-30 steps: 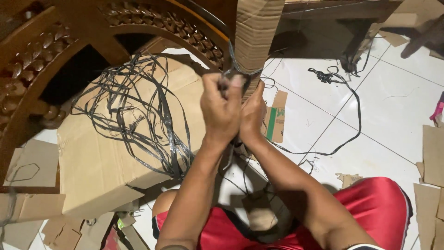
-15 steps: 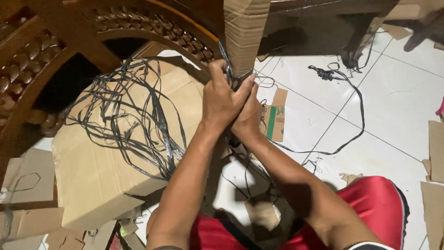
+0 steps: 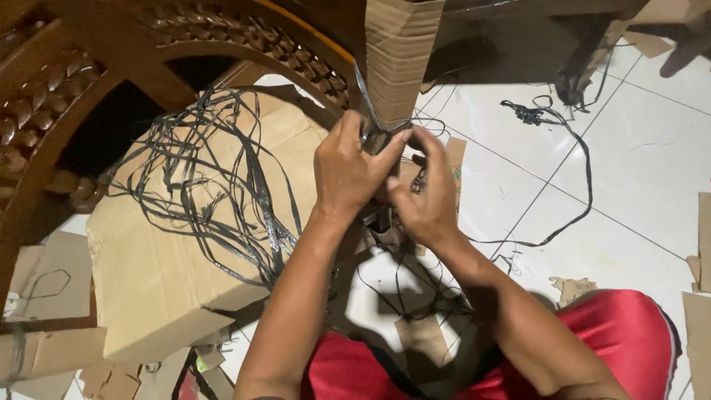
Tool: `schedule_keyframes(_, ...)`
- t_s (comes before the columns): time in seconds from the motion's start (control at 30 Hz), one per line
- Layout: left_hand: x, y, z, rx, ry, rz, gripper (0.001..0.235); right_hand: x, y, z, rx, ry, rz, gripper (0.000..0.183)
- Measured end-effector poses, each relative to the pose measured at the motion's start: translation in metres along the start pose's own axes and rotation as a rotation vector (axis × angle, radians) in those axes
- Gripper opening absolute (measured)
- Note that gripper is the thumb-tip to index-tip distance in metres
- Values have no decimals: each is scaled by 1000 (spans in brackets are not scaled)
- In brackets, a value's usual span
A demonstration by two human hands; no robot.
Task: Wrapping a wooden chair leg with cardboard and securing it by tying plastic strips around it for protection.
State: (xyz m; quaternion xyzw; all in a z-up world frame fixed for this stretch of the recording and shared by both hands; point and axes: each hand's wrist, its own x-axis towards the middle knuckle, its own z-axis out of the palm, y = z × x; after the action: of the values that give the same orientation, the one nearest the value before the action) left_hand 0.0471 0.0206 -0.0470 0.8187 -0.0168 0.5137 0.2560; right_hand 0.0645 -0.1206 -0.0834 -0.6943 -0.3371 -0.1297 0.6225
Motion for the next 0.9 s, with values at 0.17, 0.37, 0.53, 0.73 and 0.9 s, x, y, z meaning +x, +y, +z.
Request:
schedule_keyframes(0.17,-12,-11,8,71,43,47,47,8,-28,-9,18,129,5,43)
schedule_keyframes(0.37,-8,-7,8,270,57,72,27,37,-40,-17,-529,32,0,29)
schedule_keyframes(0.53,-1,-8,-2,137,-61,112,35,41,-58,-29,-596,-97,-111,9)
schedule_keyframes(0.73,-5,-6,-2,155,-82,87,39,43,-65,-30,-667,-77,-156,6)
schedule_keyframes(0.9,-4,-5,-4,120,-108,65,39,45,-47,-31,-497,-39,-124,6)
